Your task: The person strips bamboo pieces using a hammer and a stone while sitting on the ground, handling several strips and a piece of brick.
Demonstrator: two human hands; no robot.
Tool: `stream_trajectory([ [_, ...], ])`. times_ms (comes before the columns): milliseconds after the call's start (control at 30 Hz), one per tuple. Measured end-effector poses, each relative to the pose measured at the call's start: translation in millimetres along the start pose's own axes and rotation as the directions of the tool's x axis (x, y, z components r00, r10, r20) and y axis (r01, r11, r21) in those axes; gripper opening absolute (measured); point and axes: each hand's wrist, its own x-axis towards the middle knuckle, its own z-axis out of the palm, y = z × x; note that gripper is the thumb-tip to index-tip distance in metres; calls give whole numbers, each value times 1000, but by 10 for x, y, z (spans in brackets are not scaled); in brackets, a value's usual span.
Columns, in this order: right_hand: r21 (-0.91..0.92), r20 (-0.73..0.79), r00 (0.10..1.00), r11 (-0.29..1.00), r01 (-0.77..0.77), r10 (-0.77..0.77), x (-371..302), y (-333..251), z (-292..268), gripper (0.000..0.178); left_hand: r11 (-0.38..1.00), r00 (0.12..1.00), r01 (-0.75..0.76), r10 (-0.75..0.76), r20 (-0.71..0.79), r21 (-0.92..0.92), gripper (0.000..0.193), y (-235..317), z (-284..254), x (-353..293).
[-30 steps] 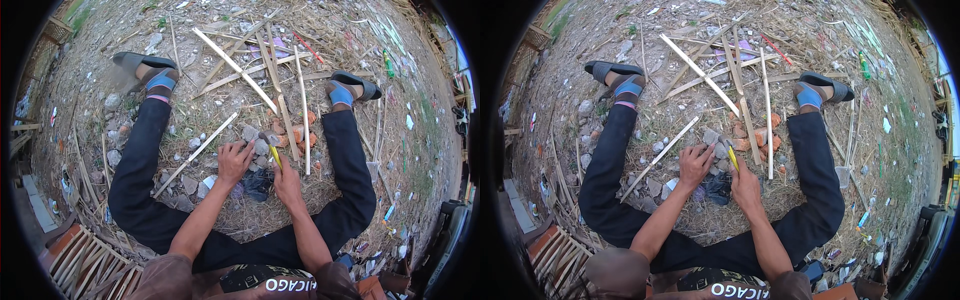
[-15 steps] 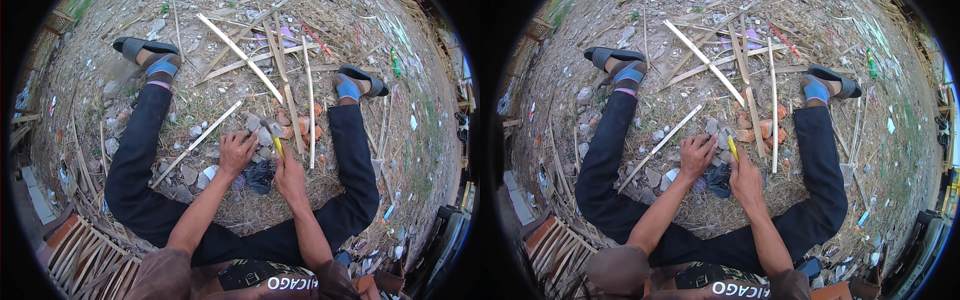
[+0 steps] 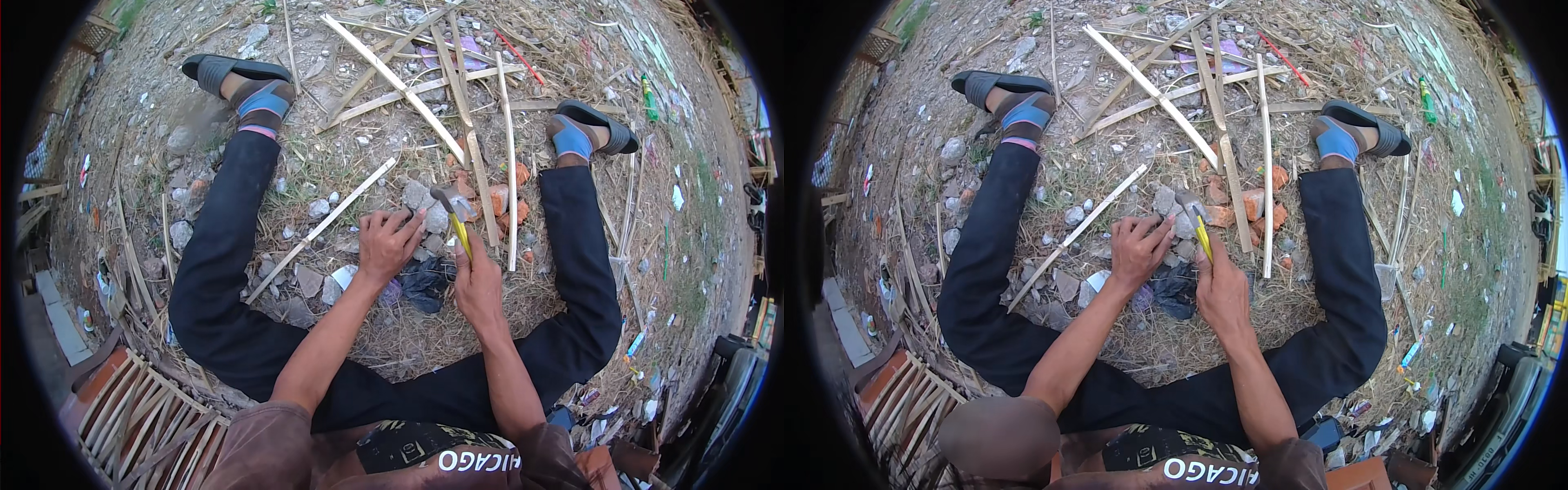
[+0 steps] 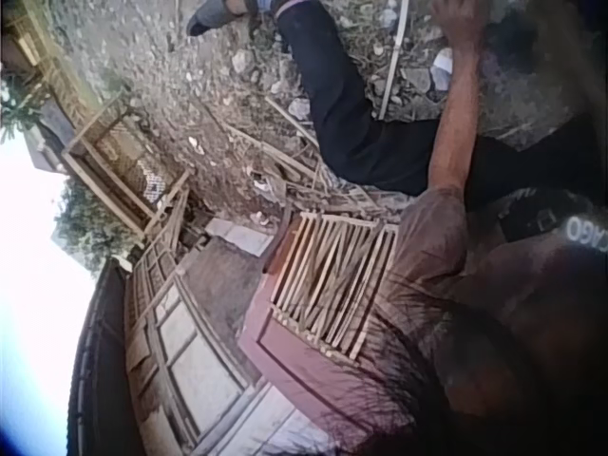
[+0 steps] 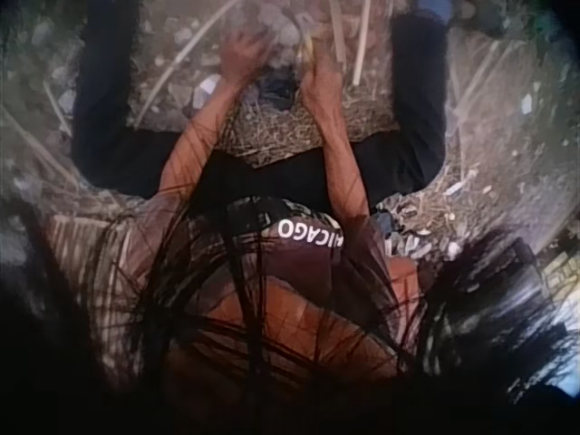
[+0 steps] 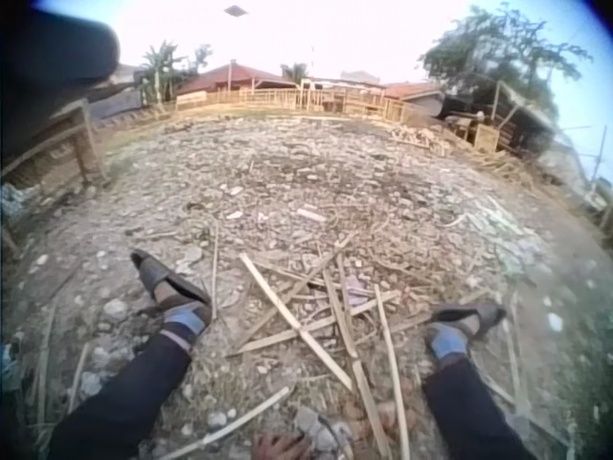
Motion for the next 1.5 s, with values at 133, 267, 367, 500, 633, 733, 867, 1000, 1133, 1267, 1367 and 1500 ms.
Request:
stream_trajectory([
  [133, 42, -38, 999, 999, -5, 6, 12, 9, 18, 33, 1000, 1000, 2, -2, -6, 15, 30, 0, 20, -7],
  [267, 18, -5, 1000, 1000, -14, 14, -1, 119, 90, 32, 1000, 1000, 15, -15, -20, 20, 29, 26, 29, 13],
  [367, 49, -28, 999, 999, 24, -23, -33, 36, 51, 33, 1000, 1000, 17, -17, -11, 25, 29, 19, 19, 17],
  [500, 13, -19, 1000, 1000, 1, -1, -19, 89, 105, 33, 1000, 1000, 9, -9, -16, 17, 30, 24, 12, 16],
  [633, -7, -38, 999, 999, -32, 31, -20, 96, 89, 33, 1000, 1000, -11, 11, -27, 21, 30, 8, 25, 45],
  [733, 65, -90, 995, 997, 43, -37, -33, -7, 53, 34, 1000, 1000, -5, 5, -15, 21, 31, 18, 11, 23],
  [867, -27, -34, 999, 999, 26, -27, 1, 124, 180, 33, 1000, 1000, 4, -3, -12, 31, 30, 22, 10, 32],
  [1000, 28, -40, 999, 999, -17, 18, -48, 30, 95, 34, 1000, 1000, 7, -7, -31, 21, 29, 26, 16, -8],
  [1133, 69, -135, 989, 995, 76, -66, -93, 115, 133, 33, 999, 999, 14, -13, -40, 32, 27, 31, 38, 23],
  [1267, 29, -77, 996, 999, 45, -43, -51, 199, 216, 33, 999, 999, 26, -25, -31, 28, 26, 27, 37, 25],
  [1367, 53, -44, 999, 999, 11, -9, -42, 77, 136, 33, 1000, 999, 12, -11, -48, 22, 28, 20, 52, 26],
  [1500, 98, -88, 995, 994, 49, -40, -30, -103, 66, 32, 1000, 999, 10, -10, -39, 22, 28, 13, 21, 9],
])
